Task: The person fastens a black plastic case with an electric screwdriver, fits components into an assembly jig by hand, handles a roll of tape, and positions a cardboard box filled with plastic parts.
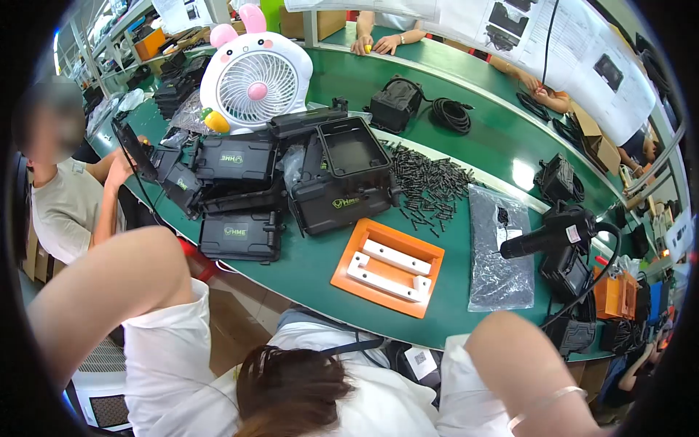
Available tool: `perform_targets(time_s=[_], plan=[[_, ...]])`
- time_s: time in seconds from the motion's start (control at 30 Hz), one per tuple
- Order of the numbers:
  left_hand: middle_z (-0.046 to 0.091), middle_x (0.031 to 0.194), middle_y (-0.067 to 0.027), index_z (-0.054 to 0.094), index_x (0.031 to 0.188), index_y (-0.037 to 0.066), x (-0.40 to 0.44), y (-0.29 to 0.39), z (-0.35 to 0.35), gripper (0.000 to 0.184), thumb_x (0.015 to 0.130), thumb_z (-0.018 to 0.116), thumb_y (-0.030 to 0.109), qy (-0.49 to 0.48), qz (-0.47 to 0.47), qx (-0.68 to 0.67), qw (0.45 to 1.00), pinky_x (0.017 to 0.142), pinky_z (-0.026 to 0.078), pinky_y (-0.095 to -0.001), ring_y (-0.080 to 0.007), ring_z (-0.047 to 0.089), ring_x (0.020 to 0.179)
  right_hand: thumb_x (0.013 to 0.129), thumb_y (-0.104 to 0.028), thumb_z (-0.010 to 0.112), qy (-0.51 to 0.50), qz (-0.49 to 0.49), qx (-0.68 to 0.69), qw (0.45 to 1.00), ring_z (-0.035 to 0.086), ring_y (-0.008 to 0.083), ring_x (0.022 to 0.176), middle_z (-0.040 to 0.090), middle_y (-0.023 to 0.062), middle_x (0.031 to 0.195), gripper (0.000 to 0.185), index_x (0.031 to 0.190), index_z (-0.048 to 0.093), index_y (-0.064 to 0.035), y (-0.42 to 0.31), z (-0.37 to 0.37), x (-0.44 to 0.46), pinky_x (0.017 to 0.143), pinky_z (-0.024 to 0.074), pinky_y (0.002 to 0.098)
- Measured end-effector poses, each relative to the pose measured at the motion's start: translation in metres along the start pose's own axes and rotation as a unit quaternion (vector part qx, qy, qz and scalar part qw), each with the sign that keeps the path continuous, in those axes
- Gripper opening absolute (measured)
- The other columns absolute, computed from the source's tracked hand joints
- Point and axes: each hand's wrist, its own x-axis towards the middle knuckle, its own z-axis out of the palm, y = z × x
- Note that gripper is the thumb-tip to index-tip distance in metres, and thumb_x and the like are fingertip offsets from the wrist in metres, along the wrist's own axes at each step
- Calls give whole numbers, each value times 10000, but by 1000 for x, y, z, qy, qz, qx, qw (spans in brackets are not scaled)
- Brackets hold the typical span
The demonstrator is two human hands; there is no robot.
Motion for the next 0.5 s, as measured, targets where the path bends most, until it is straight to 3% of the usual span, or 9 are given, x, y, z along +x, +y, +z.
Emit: perform_targets(time_s=[0.23, 0.4, 0.5], plan=[[541, 1138, -32, 579, 1080, 49, 17, 10, -3, 283, 914, 450, 239, -35, 57, -43, 997, 882, 290, -395, -187, 398, 1045, 841, -449, 523, -44, 7, 87, 995, 538, 330, 908, 550, 223, 991, 509, 976, 567, 40, 3, 8, 14, 817, 448, 446], [542, 1143, -33, 584, 1082, 54, -3, 13, -4, 279, 910, 460, 236, -5, 77, -42, 996, 888, 294, -395, -183, 400, 1048, 838, -442, 532, -40, -10, 106, 993, 537, 320, 909, 549, 209, 996, 491, 986, 568, 24, 6, 7, 7, 813, 449, 446], [542, 1147, -34, 587, 1084, 57, -30, 3, 6, 277, 907, 466, 234, 18, 44, -18, 999, 891, 296, -395, -180, 401, 1050, 837, -439, 537, -36, -3, 125, 992, 536, 315, 909, 549, 200, 999, 481, 993, 569, 15, 10, 6, 1, 810, 450, 446]])
